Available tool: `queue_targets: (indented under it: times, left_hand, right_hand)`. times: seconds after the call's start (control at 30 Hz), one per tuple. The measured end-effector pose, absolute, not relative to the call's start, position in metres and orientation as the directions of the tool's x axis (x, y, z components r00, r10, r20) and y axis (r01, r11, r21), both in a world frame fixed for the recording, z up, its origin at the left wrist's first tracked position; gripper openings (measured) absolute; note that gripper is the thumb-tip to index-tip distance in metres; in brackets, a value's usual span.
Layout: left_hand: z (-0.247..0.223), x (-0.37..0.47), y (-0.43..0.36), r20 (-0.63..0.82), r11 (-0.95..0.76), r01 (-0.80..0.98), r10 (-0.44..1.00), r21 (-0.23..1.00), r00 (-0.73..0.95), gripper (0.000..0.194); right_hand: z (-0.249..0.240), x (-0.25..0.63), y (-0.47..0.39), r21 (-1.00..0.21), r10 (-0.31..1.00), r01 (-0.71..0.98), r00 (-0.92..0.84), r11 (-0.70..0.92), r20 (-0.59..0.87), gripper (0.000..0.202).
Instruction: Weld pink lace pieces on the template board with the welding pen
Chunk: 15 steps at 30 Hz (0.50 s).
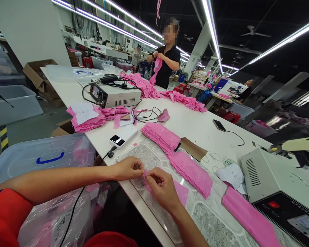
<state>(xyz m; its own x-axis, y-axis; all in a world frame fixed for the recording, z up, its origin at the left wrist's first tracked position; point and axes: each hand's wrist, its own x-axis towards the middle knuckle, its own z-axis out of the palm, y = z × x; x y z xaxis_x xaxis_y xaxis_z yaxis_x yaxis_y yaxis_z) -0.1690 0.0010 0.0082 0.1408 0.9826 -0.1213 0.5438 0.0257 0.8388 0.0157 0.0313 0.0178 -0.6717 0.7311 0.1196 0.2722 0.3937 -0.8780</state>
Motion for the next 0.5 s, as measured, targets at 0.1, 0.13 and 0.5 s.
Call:
queue_targets:
  times: [0.1, 0.13, 0.5]
  left_hand:
    - [0.014, -0.176, 0.001, -0.043, -0.049, 0.676, 0.992, 0.735, 0.118, 0.006]
    - [0.016, -0.178, 0.000, -0.023, -0.069, 0.715, 0.993, 0.696, 0.119, 0.006]
    - [0.004, -0.142, -0.009, 0.207, -0.568, 0.613, 0.804, 0.549, 0.558, 0.018]
  right_hand:
    - [0.036, 0.026, 0.032, -0.808, 0.535, 0.342, -0.844, 0.479, -0.040, 0.014]
    - [0.041, 0.031, 0.034, -0.790, 0.550, 0.376, -0.833, 0.484, -0.059, 0.013]
    - [0.019, 0.080, 0.040, -0.770, 0.724, 0.482, -0.688, 0.418, -0.038, 0.013]
